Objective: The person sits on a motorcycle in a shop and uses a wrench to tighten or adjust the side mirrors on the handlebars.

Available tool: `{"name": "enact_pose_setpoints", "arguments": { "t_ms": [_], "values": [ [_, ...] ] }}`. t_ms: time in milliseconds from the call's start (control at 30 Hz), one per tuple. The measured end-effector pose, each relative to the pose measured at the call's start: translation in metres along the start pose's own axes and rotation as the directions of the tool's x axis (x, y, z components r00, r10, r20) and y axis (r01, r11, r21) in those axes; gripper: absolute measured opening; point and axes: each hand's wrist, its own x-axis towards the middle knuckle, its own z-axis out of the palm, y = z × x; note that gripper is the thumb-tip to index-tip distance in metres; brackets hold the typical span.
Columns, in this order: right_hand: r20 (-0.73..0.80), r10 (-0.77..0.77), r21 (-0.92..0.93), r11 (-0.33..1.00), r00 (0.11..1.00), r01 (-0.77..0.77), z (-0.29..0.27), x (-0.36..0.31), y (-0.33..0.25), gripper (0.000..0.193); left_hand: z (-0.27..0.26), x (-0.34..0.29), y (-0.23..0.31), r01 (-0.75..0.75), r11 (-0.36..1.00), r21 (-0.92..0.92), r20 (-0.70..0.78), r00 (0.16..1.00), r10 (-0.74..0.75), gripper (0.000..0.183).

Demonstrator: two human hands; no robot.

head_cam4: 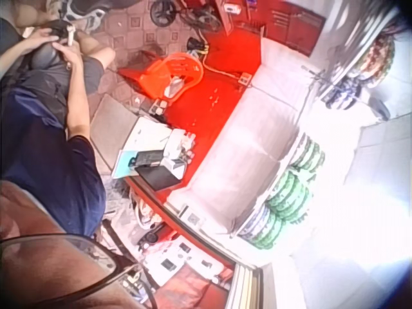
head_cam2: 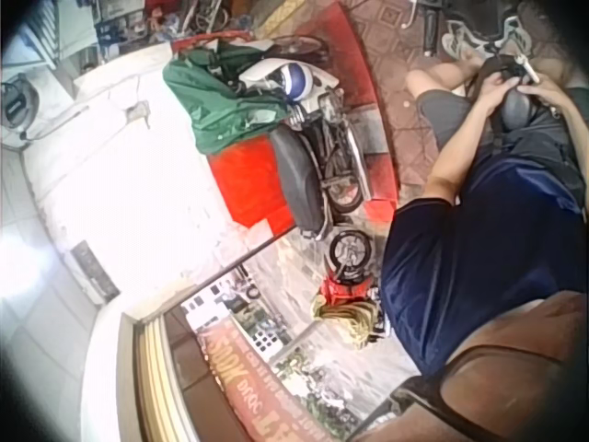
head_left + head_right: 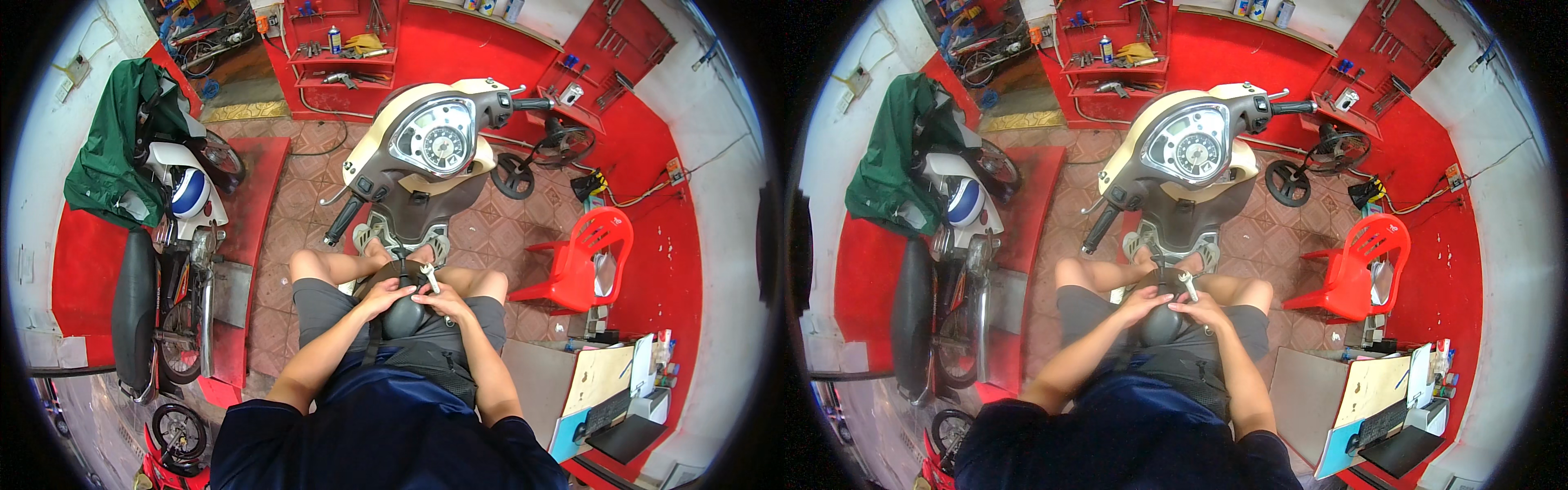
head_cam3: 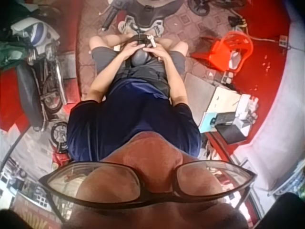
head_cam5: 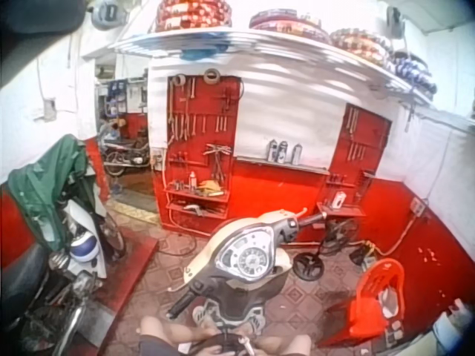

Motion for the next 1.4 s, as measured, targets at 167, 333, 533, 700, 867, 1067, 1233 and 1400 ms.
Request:
{"name": "enact_pose_setpoints", "arguments": {
  "t_ms": [167,333,533,700,867,1067,1233,1400],
  "values": [
    [-0.020,0.007,0.020,1.000,1.000,-0.007,0.002,-0.001,0.000,0.039,-0.001,0.002,-0.001,-0.002,1.000,-0.017,0.023,1.000,0.002,0.055],
    [-0.015,0.012,0.008,1.000,1.000,-0.012,0.001,-0.004,-0.004,0.046,0.002,-0.003,0.006,0.000,1.000,-0.004,0.001,1.000,0.000,0.057],
    [-0.005,0.008,0.000,1.000,1.000,-0.008,0.001,-0.005,-0.006,0.046,0.003,-0.006,0.008,0.006,1.000,-0.015,0.005,1.000,-0.006,0.063],
    [-0.007,0.019,-0.013,1.000,1.000,-0.019,-0.001,-0.004,-0.005,0.047,0.004,-0.008,0.012,0.009,1.000,0.021,-0.017,1.000,-0.009,0.067],
    [-0.027,0.013,-0.042,0.999,1.000,-0.014,0.000,-0.001,-0.002,0.046,0.003,-0.006,0.009,-0.004,1.000,0.003,0.013,1.000,0.004,0.067],
    [-0.014,0.027,-0.015,1.000,1.000,-0.027,-0.001,-0.002,-0.002,0.047,0.006,-0.013,0.018,-0.006,1.000,0.005,0.008,1.000,0.006,0.067],
    [-0.022,0.024,-0.014,1.000,0.999,-0.024,-0.001,-0.002,-0.002,0.047,0.009,-0.014,0.018,-0.005,1.000,0.015,-0.038,0.999,0.005,0.063],
    [-0.014,0.018,-0.001,1.000,1.000,-0.018,0.000,-0.002,-0.002,0.047,0.000,-0.003,0.001,-0.029,0.999,0.018,-0.029,0.999,0.030,0.060]
  ]
}}
